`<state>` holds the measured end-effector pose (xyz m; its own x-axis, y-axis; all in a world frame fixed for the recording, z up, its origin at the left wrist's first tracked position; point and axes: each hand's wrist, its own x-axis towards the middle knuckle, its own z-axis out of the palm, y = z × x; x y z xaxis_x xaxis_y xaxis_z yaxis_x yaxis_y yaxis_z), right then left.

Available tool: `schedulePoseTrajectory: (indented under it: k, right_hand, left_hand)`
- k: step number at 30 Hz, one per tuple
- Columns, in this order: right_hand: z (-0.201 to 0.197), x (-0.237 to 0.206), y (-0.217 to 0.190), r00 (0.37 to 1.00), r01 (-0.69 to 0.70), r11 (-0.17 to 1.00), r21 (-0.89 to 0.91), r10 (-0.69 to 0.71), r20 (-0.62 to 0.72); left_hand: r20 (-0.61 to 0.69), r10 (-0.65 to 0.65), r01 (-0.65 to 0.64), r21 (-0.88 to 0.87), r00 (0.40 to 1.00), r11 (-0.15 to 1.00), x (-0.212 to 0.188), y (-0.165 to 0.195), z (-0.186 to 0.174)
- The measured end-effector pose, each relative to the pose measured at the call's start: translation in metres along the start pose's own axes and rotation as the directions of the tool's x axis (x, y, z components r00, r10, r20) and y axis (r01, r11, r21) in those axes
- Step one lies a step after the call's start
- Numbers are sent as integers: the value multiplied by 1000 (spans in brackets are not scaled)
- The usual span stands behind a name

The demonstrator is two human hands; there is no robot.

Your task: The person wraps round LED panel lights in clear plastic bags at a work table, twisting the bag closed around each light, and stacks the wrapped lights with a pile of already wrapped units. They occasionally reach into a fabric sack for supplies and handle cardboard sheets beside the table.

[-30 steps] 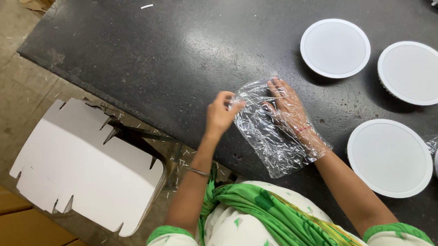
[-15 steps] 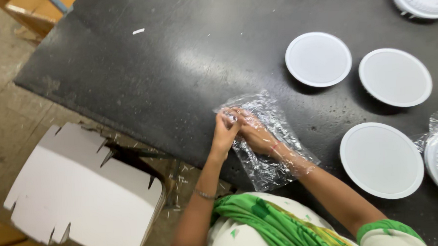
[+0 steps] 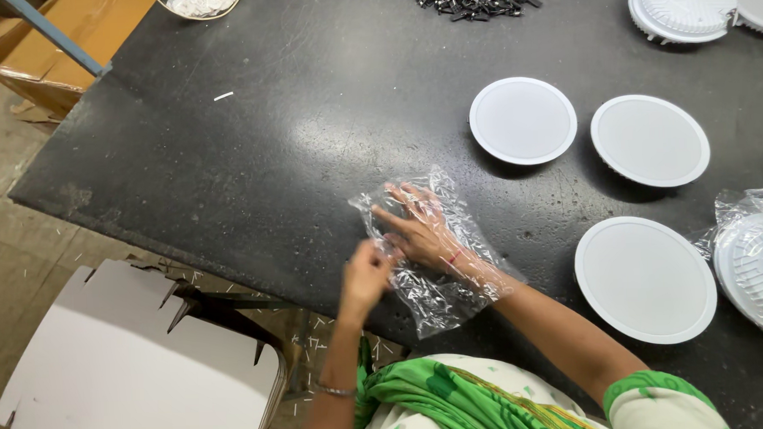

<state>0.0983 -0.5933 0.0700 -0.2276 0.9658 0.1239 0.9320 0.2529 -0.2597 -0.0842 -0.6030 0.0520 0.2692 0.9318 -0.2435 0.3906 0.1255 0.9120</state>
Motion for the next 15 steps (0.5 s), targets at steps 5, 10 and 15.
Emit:
schedulePoseTrajectory:
  k: [5, 10, 15]
  right_hand:
    - [7, -21, -7, 981, 167, 979, 112, -177, 82]
    - [0, -85, 4, 981, 154, 984, 86, -142, -128]
    - [-34, -145, 47, 975, -105, 994, 18, 106, -197]
  left_hand:
    - [-303, -8, -38, -143, 953, 989, 57, 0, -20]
    - [-357, 167, -235, -155, 919, 960, 89, -39, -28]
    - [-420, 50, -171, -254, 906, 952, 75, -39, -51]
